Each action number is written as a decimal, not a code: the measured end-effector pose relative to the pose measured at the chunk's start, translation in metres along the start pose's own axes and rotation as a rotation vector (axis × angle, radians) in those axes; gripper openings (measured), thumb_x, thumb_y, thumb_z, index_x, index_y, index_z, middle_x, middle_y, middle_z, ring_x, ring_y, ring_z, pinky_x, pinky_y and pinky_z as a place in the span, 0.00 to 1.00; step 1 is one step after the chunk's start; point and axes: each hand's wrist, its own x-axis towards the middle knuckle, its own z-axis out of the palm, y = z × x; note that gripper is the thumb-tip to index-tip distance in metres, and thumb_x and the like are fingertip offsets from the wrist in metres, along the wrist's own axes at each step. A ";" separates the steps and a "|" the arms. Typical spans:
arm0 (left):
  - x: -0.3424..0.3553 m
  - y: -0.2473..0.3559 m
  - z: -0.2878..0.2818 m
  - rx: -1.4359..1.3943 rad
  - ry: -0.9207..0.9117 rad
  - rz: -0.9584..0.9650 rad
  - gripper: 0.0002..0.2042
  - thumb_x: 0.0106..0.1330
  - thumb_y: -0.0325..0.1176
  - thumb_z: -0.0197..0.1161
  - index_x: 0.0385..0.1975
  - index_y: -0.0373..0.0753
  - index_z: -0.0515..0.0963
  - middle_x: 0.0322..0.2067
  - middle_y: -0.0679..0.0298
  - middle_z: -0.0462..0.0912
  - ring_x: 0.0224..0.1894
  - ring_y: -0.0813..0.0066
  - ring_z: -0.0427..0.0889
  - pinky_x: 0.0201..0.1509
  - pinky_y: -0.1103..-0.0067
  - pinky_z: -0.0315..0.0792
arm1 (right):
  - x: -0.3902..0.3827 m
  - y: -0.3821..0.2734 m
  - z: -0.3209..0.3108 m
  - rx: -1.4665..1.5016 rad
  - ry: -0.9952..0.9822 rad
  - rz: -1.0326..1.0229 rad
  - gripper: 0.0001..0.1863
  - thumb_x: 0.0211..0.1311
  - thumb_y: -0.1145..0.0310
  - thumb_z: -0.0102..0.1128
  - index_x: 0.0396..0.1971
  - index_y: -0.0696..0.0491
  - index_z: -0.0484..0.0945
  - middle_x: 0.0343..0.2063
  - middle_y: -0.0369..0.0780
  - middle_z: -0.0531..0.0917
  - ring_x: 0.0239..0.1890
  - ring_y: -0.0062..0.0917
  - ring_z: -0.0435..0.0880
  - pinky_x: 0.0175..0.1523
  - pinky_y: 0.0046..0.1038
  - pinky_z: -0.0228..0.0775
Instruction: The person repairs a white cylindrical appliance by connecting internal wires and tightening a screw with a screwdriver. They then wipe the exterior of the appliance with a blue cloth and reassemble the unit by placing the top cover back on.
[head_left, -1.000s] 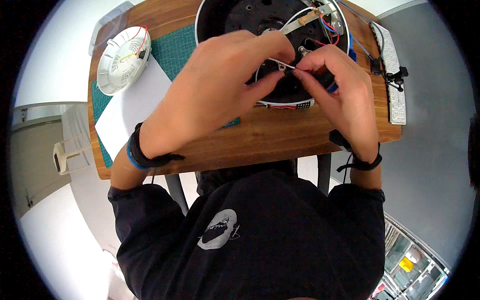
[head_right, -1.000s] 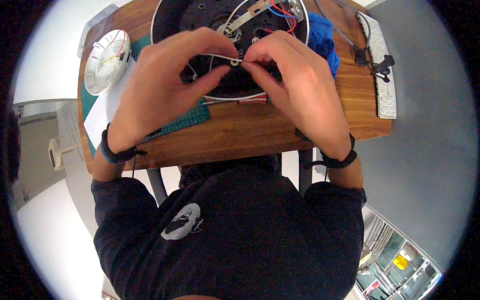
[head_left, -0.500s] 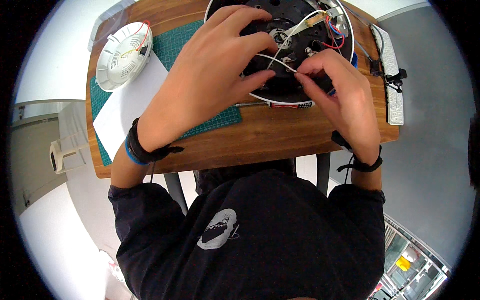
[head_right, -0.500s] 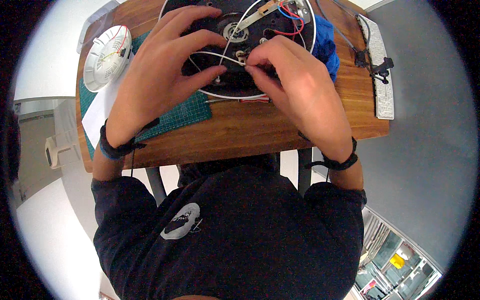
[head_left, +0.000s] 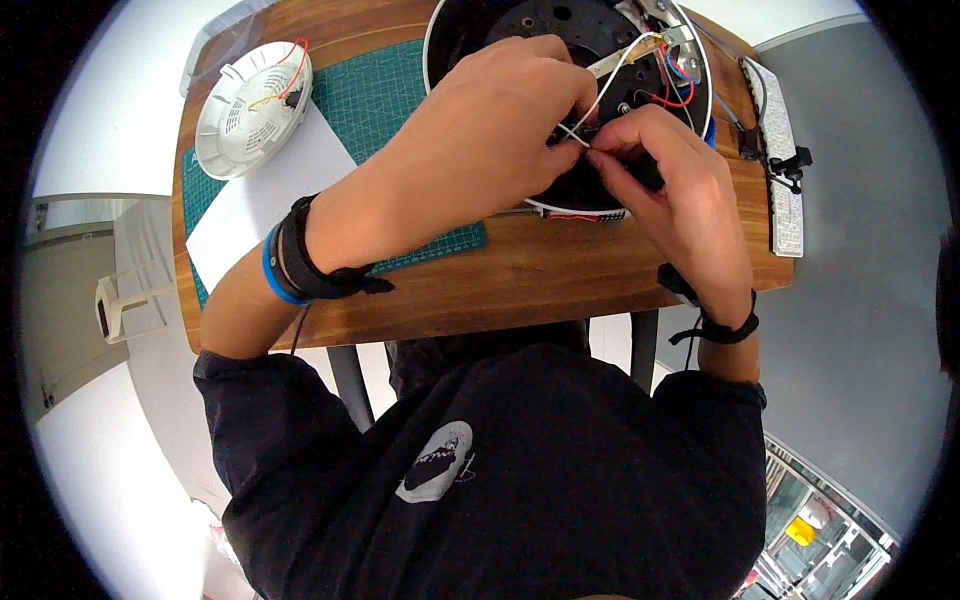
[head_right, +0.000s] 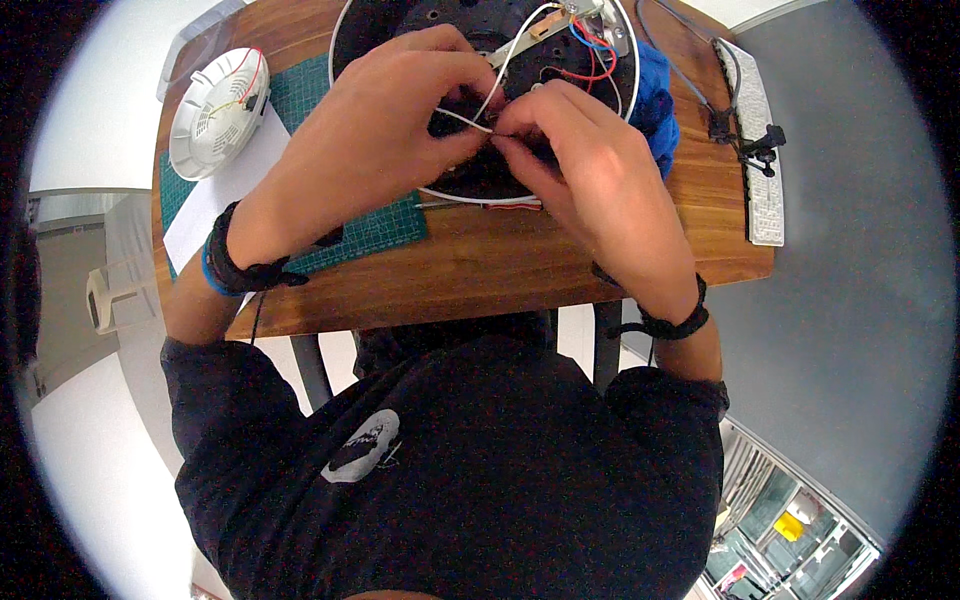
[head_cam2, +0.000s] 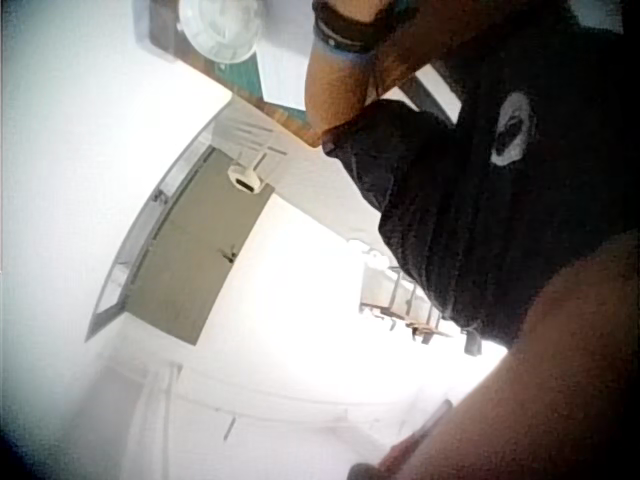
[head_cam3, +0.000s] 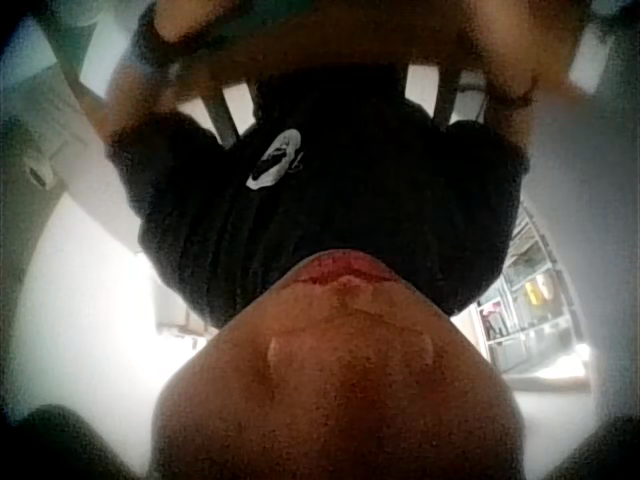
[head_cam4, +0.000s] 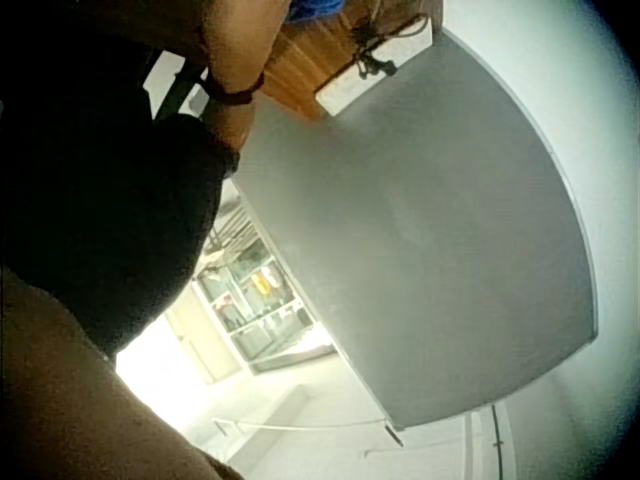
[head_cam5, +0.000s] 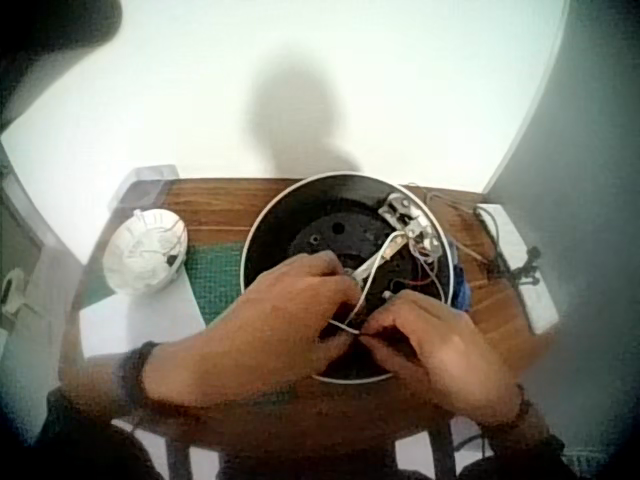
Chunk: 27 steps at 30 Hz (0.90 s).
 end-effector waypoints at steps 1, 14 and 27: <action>0.000 0.001 0.001 -0.014 0.002 -0.008 0.10 0.60 0.28 0.74 0.40 0.35 0.86 0.41 0.54 0.84 0.47 0.52 0.86 0.53 0.64 0.79 | 0.000 0.000 0.000 0.004 0.000 0.007 0.10 0.63 0.80 0.72 0.42 0.57 0.81 0.37 0.44 0.84 0.39 0.43 0.87 0.44 0.38 0.79; -0.001 0.010 0.000 0.093 0.012 0.104 0.13 0.65 0.26 0.70 0.48 0.37 0.80 0.43 0.54 0.83 0.48 0.47 0.84 0.49 0.58 0.77 | -0.008 0.002 -0.002 0.042 0.051 -0.026 0.12 0.61 0.83 0.72 0.41 0.57 0.78 0.36 0.43 0.82 0.38 0.39 0.86 0.43 0.37 0.78; 0.004 0.017 -0.003 -0.200 -0.123 -0.142 0.14 0.69 0.24 0.70 0.52 0.30 0.81 0.42 0.51 0.90 0.47 0.60 0.93 0.53 0.71 0.84 | -0.013 0.009 -0.008 0.064 0.144 -0.059 0.13 0.59 0.83 0.75 0.40 0.56 0.81 0.34 0.41 0.84 0.37 0.32 0.88 0.44 0.31 0.81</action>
